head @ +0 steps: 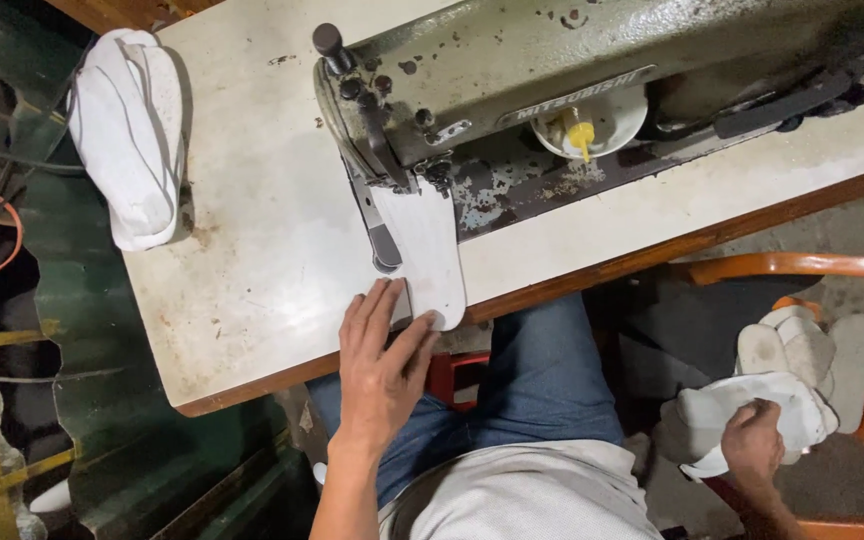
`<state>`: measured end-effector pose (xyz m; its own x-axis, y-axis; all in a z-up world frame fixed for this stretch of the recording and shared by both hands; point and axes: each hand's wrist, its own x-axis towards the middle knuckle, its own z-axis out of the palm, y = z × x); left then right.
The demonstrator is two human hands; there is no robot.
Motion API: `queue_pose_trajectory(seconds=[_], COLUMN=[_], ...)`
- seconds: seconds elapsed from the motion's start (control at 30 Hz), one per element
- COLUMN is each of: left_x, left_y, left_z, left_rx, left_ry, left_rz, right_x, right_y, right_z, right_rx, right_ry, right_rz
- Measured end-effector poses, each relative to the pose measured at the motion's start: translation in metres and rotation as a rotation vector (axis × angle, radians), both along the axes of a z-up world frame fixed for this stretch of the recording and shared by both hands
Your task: The person sews white shoe insoles using a Mitsubishi industrial sewing machine. They guide the insoles under the needle, stitch along the edges, and occasionally apply oil to the machine's needle area.
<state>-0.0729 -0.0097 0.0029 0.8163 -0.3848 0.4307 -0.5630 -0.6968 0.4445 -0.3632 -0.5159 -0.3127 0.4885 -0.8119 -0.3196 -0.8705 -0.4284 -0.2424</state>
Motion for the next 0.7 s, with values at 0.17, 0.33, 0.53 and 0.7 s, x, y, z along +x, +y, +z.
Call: queue_pose_trajectory(seconds=[0.17, 0.33, 0.53, 0.7], left_x=[0.0, 0.0, 0.001, 0.004], left_y=[0.001, 0.005, 0.005, 0.004], left_z=[0.0, -0.005, -0.007, -0.005], left_rx=[-0.002, 0.003, -0.011, -0.009], left_ry=[-0.002, -0.018, -0.023, -0.011], left_rz=[0.007, 0.014, 0.016, 0.029], right_x=[0.016, -0.003, -0.008, -0.005], right_y=[0.018, 0.006, -0.006, -0.017], right_z=[0.046, -0.009, -0.053, -0.068], right_rx=[0.201, 0.02, -0.087, -0.181], right_ry=[0.291, 0.235, 0.151, 0.22], right_rz=[0.121, 0.08, -0.256, -0.245])
